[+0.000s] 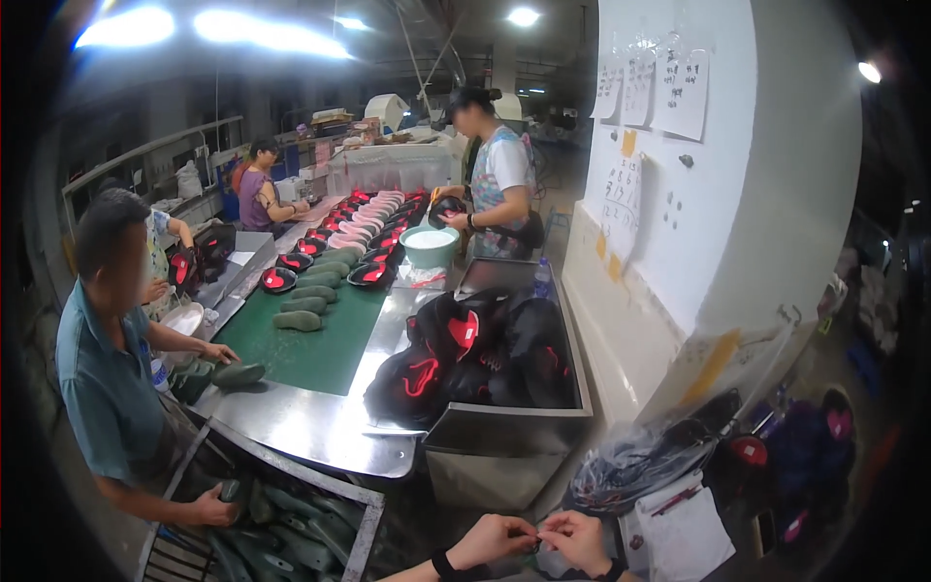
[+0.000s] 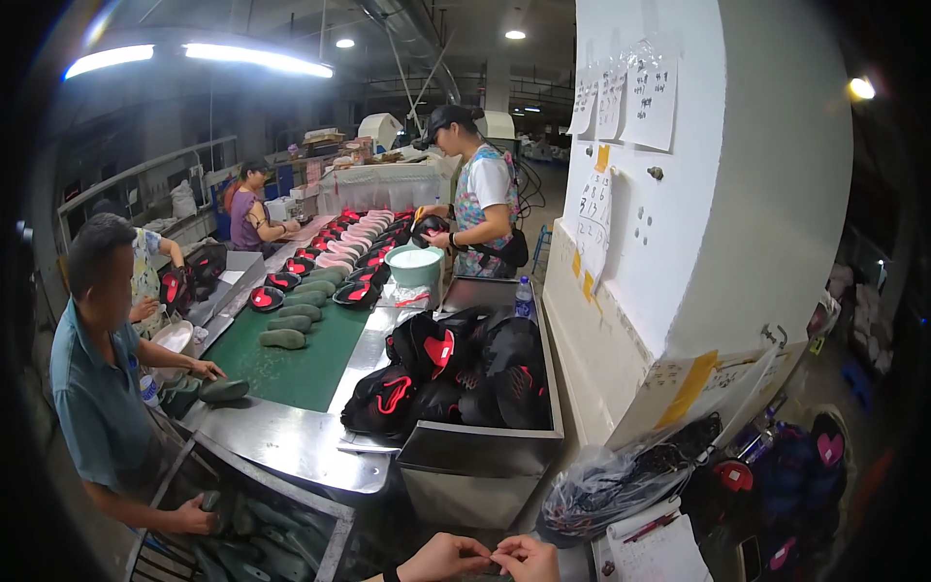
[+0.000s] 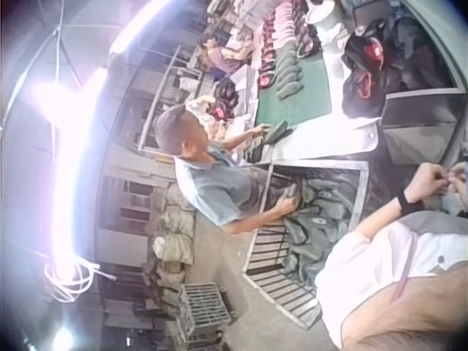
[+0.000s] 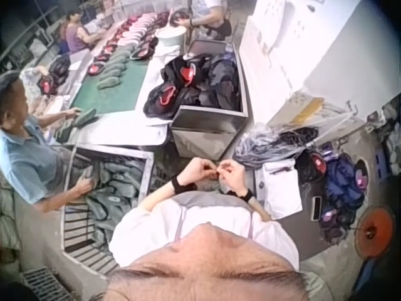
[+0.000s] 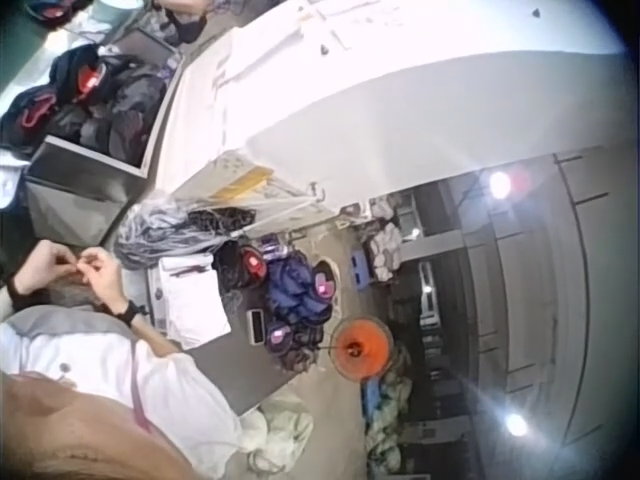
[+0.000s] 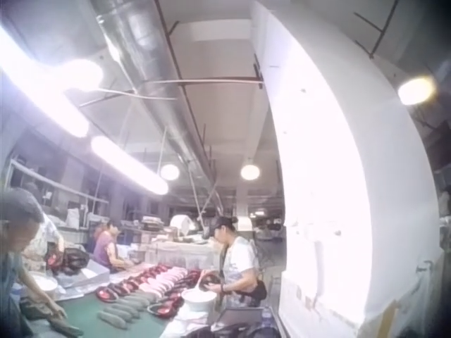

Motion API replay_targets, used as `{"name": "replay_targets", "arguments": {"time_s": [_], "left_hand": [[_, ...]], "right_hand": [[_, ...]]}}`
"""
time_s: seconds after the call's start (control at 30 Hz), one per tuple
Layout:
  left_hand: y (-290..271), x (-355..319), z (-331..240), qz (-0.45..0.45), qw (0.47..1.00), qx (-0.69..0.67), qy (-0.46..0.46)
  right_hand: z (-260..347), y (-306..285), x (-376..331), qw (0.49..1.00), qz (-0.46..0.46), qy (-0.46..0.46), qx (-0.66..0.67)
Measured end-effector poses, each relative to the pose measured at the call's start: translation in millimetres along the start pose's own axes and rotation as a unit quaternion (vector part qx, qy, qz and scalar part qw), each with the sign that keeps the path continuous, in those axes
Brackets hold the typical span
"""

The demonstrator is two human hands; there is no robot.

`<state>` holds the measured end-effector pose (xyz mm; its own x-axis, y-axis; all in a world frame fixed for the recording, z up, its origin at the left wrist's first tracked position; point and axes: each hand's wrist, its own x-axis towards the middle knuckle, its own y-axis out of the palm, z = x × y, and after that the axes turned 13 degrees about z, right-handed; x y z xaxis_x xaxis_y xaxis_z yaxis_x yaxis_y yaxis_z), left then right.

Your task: Manually organizing, processing, and handling shoe upper liners and components on an assembly station.

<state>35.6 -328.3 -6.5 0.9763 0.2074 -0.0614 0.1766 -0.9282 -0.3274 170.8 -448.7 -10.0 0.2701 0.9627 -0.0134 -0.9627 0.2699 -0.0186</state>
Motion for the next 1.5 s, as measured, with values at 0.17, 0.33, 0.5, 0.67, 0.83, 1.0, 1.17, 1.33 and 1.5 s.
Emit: {"name": "replay_targets", "arguments": {"time_s": [0.17,0.33,0.5,0.67,0.83,1.0,1.17,1.33,1.5], "left_hand": [[-3.0,1.4,-8.4,0.07,0.99,-0.112,-0.053],[2.9,6.6,3.8,0.091,0.974,-0.202,-0.051],[8.1,10.2,10.9,0.093,0.958,-0.265,-0.049],[6.6,11.4,4.2,0.114,0.944,-0.305,-0.042],[2.0,22.8,-20.2,0.057,0.948,-0.313,-0.02],[-9.8,34.1,-11.5,-0.109,0.947,-0.294,0.071],[-0.8,45.0,24.0,-0.151,0.91,-0.378,0.082],[30.8,51.5,1.1,0.078,0.947,-0.306,0.052],[33.7,44.2,3.2,0.121,0.952,-0.28,0.032]], "right_hand": [[6.0,0.9,1.0,1.0,-0.009,-0.011,-0.015],[5.1,-1.5,-0.3,0.999,0.023,-0.03,-0.018],[19.1,-5.6,-0.2,1.0,-0.005,-0.011,-0.025],[13.2,-23.1,2.9,0.973,0.07,-0.165,-0.145],[7.8,-34.2,2.6,0.973,0.062,-0.22,0.023],[-12.8,-42.9,-26.3,0.976,0.205,0.057,0.05],[8.9,-89.3,-37.9,0.973,0.075,-0.017,-0.216],[43.6,-161.9,-40.7,0.968,-0.013,-0.065,-0.24],[105.2,-243.8,-29.4,0.955,-0.103,0.123,-0.25]]}}
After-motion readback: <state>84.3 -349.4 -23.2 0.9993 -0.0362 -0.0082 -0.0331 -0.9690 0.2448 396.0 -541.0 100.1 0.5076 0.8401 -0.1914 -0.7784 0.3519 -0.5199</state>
